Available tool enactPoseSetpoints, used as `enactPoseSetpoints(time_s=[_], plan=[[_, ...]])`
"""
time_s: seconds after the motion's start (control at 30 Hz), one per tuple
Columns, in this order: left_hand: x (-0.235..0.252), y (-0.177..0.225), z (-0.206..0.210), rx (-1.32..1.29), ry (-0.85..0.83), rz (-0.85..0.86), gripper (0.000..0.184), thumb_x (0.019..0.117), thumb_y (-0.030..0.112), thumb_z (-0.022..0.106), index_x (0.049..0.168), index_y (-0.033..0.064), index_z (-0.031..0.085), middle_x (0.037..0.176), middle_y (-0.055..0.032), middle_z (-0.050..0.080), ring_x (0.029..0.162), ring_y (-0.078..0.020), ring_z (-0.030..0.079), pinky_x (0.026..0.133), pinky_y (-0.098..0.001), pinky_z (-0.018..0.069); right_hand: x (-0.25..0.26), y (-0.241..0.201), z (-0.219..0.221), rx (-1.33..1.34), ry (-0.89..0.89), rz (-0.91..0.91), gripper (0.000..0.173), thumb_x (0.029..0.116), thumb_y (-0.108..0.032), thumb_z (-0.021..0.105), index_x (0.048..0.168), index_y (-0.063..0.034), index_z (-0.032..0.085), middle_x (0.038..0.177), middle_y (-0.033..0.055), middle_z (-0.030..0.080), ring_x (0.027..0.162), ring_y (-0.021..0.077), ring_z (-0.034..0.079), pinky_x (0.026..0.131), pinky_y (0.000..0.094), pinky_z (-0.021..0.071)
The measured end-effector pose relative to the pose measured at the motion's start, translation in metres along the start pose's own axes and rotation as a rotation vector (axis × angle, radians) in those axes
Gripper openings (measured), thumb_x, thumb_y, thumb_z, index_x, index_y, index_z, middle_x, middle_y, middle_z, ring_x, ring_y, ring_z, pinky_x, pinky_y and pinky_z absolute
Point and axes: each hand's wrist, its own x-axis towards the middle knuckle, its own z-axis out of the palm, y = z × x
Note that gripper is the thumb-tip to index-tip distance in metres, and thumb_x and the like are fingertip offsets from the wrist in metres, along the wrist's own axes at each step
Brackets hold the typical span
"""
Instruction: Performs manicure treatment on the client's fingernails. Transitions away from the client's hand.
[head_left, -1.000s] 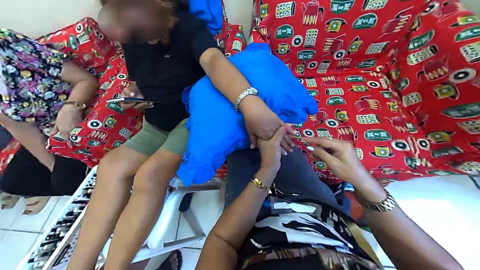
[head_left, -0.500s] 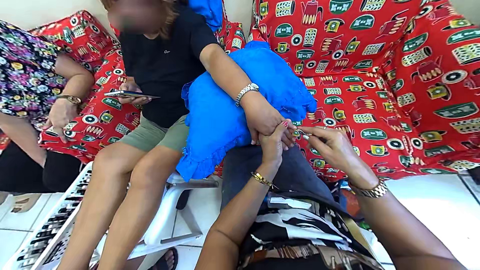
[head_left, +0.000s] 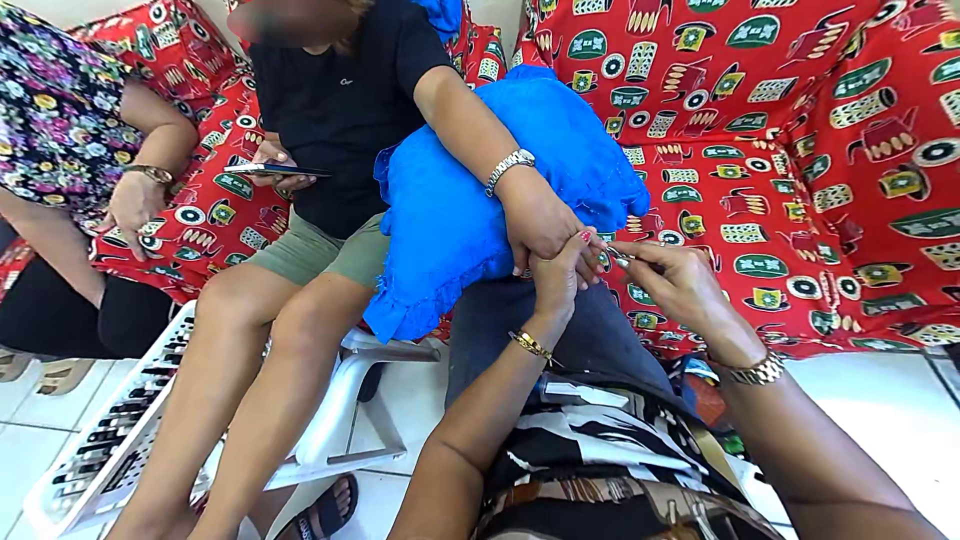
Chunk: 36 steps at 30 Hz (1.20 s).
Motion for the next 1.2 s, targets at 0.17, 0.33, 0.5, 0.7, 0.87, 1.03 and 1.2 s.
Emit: enactPoseSetpoints(time_s=[0.17, 0.33, 0.5, 0.7, 0.87, 1.03, 1.2], plan=[[0.0012, -0.0003, -0.0003, -0.011, 0.005, 0.004, 0.018, 0.1025, 0.027, 0.062, 0.097, 0.0129, 0.072, 0.066, -0.0028, 0.066, 0.045, -0.0058, 0.057, 0.04, -0.0186, 0.0459, 0.0008, -0.001, 0.0009, 0.009, 0.002, 0.003, 0.032, 0.0996, -0.012, 0.052, 0.121, -0.0069, 0.074, 0.084, 0.005, 0.072, 0.064, 0.0095, 0.061, 0.062, 0.0296, 0.0522], [0.0021, 0.0002, 0.0008, -0.011, 0.014, 0.01, 0.017, 0.1015, 0.028, 0.064, 0.095, 0.0137, 0.071, 0.065, -0.002, 0.066, 0.044, -0.0052, 0.056, 0.039, -0.0186, 0.0451, 0.0012, 0.0018, 0.0021, -0.005, 0.007, 0.004, 0.031, 0.0997, -0.013, 0.052, 0.12, -0.0075, 0.075, 0.084, 0.0054, 0.073, 0.065, 0.011, 0.063, 0.064, 0.0319, 0.0528], [0.0034, 0.0002, 0.0011, -0.007, 0.014, 0.02, 0.018, 0.1016, 0.027, 0.064, 0.096, 0.0122, 0.072, 0.066, -0.0029, 0.067, 0.045, -0.0054, 0.057, 0.039, -0.0186, 0.0456, 0.0023, 0.0017, -0.0008, 0.033, -0.023, 0.023, 0.031, 0.0999, -0.012, 0.052, 0.122, -0.0082, 0.074, 0.086, 0.0035, 0.073, 0.067, 0.0086, 0.064, 0.064, 0.0284, 0.0545], [0.004, 0.0002, 0.0018, -0.004, 0.017, 0.027, 0.017, 0.1017, 0.026, 0.064, 0.096, 0.0117, 0.072, 0.066, -0.0034, 0.067, 0.045, -0.0055, 0.057, 0.039, -0.0185, 0.0458, 0.0031, 0.0011, -0.0017, 0.022, -0.015, 0.027, 0.03, 0.0998, -0.013, 0.054, 0.121, -0.008, 0.075, 0.08, 0.003, 0.072, 0.064, 0.0093, 0.062, 0.063, 0.0309, 0.0528], [0.0048, 0.0008, 0.0017, -0.011, 0.015, 0.039, 0.019, 0.1017, 0.025, 0.064, 0.092, 0.0107, 0.071, 0.065, -0.0032, 0.066, 0.044, -0.0051, 0.055, 0.039, -0.0184, 0.0451, 0.0045, -0.0007, -0.002, 0.025, -0.03, 0.04, 0.028, 0.1, -0.011, 0.056, 0.119, -0.0085, 0.075, 0.082, 0.0022, 0.072, 0.064, 0.0075, 0.061, 0.063, 0.0283, 0.0532], [0.0045, 0.0029, 0.0027, -0.051, 0.01, 0.025, 0.021, 0.103, 0.02, 0.061, 0.091, 0.0072, 0.071, 0.067, -0.0051, 0.067, 0.045, -0.0062, 0.057, 0.04, -0.0189, 0.0466, 0.0041, -0.0017, -0.0029, 0.05, -0.035, 0.049, 0.028, 0.0993, -0.011, 0.055, 0.119, -0.0085, 0.076, 0.077, -0.001, 0.069, 0.06, 0.0035, 0.057, 0.058, 0.0237, 0.0495], [0.0049, 0.003, 0.0036, -0.066, 0.016, 0.009, 0.02, 0.1035, 0.016, 0.058, 0.095, 0.0051, 0.072, 0.073, -0.0076, 0.071, 0.049, -0.0068, 0.061, 0.041, -0.0188, 0.0475, 0.0036, -0.0001, -0.0076, 0.114, -0.073, 0.084, 0.029, 0.1011, -0.011, 0.054, 0.122, -0.0074, 0.074, 0.074, -0.0017, 0.068, 0.06, 0.002, 0.059, 0.059, 0.021, 0.0511]])
